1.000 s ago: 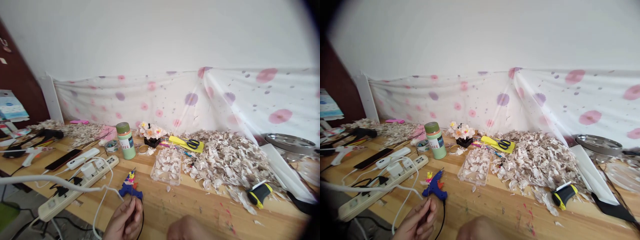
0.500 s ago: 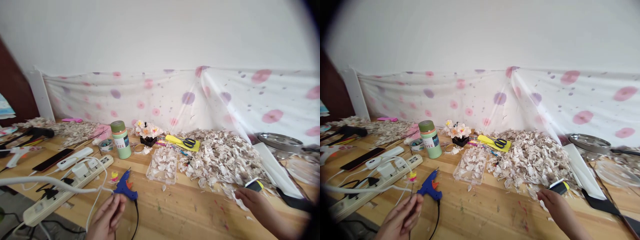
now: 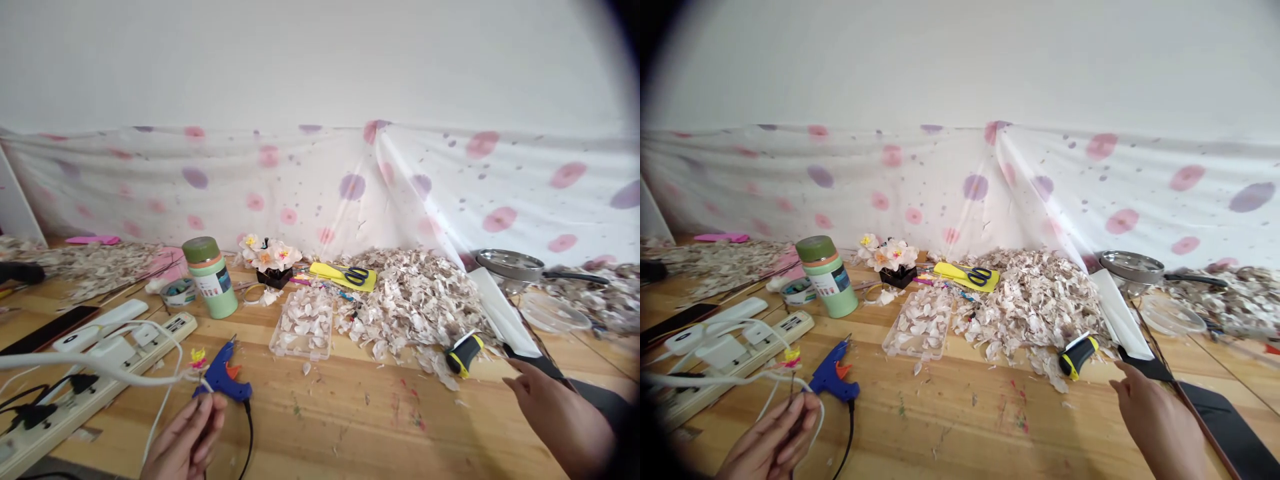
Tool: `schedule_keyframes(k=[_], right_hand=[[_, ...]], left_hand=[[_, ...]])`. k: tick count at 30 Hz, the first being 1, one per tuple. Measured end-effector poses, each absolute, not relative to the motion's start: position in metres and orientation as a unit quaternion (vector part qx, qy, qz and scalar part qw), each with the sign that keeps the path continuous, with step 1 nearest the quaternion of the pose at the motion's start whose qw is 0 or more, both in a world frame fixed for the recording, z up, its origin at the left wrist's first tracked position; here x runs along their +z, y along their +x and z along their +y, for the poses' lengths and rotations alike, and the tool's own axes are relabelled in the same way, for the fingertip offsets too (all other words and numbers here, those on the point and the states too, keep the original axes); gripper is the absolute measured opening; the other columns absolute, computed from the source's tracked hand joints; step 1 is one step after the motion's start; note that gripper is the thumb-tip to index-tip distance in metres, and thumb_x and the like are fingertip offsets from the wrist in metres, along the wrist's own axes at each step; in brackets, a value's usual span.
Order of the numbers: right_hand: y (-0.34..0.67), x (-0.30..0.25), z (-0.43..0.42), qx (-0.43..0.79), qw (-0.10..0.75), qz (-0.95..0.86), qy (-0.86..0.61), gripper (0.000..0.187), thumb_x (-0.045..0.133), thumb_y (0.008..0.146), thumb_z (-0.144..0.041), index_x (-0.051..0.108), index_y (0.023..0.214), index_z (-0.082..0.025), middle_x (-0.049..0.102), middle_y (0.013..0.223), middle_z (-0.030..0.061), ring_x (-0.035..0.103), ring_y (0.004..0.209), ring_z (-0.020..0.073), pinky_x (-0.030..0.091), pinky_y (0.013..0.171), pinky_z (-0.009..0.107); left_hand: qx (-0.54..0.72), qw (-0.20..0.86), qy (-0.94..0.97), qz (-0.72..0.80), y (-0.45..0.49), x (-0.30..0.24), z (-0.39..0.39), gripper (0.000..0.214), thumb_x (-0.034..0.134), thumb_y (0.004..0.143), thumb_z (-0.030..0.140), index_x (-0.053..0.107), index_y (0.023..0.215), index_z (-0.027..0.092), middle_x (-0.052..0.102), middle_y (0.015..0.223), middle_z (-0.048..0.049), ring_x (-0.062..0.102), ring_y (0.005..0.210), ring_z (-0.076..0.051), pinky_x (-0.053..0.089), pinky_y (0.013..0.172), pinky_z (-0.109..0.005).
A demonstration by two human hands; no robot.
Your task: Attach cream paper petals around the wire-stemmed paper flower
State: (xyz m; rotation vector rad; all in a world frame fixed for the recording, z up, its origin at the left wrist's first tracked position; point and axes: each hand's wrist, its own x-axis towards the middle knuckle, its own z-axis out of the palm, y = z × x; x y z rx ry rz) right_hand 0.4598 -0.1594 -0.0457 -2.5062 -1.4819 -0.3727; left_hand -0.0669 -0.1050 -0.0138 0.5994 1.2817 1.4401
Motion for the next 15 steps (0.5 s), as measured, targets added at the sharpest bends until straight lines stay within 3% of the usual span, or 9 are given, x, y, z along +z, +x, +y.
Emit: schedule_keyframes(k=[3,5,9,12,15], right_hand=[[0.441,-0.037,-0.154,-0.232,0.083,-0.531,-0.811,0.046,0.050,0.075,-0.034,0.063,0.113,-0.013,0.059,0.116,0.0217,0.056,0.101,0.0426,0.045,0.077,0.052],[0.403,-0.029,-0.143,-0.224,0.137,-0.589,-0.764,0.041,0.051,0.077,-0.037,0.066,0.106,-0.012,0.058,0.115,0.0216,0.056,0.102,0.0402,0.044,0.084,0.052],[0.279,-0.012,-0.115,-0.055,0.239,-0.734,-0.633,0.026,0.052,0.082,-0.027,0.064,0.104,-0.019,0.061,0.113,0.0150,0.055,0.104,0.0312,0.044,0.089,0.048],[0.179,-0.008,-0.094,0.083,0.214,-0.819,-0.526,0.028,0.058,0.078,-0.019,0.062,0.106,-0.019,0.061,0.114,0.0112,0.054,0.106,0.0283,0.044,0.092,0.043],[0.103,-0.023,-0.067,0.124,0.208,-0.850,-0.468,0.031,0.060,0.079,-0.028,0.058,0.107,-0.014,0.060,0.112,0.0147,0.053,0.106,0.0316,0.044,0.091,0.047]], left_hand=[[0.599,0.533,0.254,0.542,-0.059,-0.009,-0.103,0.038,0.084,0.047,0.047,0.071,0.065,0.017,0.059,0.052,0.0003,0.032,0.039,-0.004,0.023,0.032,-0.014],[0.593,0.535,0.264,0.541,-0.055,-0.007,-0.103,0.038,0.082,0.048,0.049,0.072,0.066,0.017,0.059,0.054,-0.0004,0.032,0.041,-0.003,0.024,0.034,-0.013],[0.570,0.560,0.302,0.519,-0.051,-0.006,-0.105,0.040,0.077,0.056,0.053,0.075,0.078,0.020,0.061,0.064,-0.0017,0.035,0.045,-0.005,0.028,0.038,-0.015],[0.566,0.570,0.313,0.506,-0.048,-0.005,-0.108,0.043,0.076,0.058,0.054,0.076,0.086,0.021,0.062,0.069,-0.0030,0.038,0.048,-0.006,0.030,0.040,-0.018],[0.564,0.583,0.315,0.493,-0.048,-0.004,-0.110,0.042,0.076,0.061,0.051,0.075,0.091,0.022,0.061,0.070,-0.0028,0.038,0.047,-0.006,0.028,0.040,-0.018]])
